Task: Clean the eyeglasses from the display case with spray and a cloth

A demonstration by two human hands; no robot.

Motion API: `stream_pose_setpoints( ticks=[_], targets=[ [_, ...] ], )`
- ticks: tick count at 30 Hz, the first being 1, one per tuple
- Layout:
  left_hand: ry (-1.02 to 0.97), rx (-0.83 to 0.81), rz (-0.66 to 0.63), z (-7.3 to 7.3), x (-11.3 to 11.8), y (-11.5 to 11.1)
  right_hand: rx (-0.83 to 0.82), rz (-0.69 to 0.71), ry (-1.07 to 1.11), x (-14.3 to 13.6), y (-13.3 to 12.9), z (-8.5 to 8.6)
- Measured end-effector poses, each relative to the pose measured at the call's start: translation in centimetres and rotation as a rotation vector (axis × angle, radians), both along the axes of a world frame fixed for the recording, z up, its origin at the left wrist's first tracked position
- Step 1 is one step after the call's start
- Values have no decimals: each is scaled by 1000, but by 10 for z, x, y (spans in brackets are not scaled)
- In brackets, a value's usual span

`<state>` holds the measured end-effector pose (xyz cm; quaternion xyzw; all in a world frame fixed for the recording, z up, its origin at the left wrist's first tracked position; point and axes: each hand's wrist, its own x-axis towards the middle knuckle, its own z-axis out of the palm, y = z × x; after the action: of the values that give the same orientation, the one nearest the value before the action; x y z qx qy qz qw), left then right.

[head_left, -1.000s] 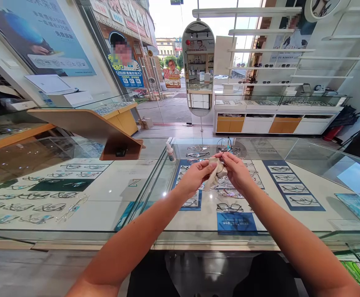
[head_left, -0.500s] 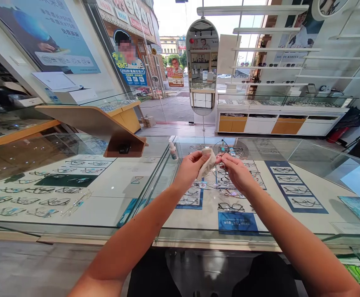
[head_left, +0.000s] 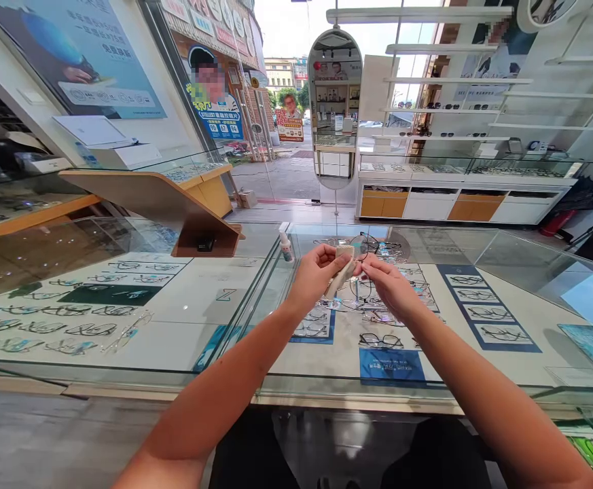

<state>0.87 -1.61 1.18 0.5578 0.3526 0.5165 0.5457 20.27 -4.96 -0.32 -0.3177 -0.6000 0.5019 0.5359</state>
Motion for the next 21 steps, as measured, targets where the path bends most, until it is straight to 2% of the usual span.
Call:
stream_pose_setpoints(
  ticks=[4, 11, 17, 21],
  targets=[
    [-168, -77, 4, 3, -1, 6, -16, -38, 15, 2, -4, 8],
    [-433, -267, -14, 2, -3, 16, -6, 35, -27, 0, -7, 9],
    [-473, -321, -155, 1, -2, 16, -1, 21, -45, 1, -5, 1],
    [-458, -329, -176, 0, -2, 16, 16, 1, -53, 2, -3, -2]
  ],
)
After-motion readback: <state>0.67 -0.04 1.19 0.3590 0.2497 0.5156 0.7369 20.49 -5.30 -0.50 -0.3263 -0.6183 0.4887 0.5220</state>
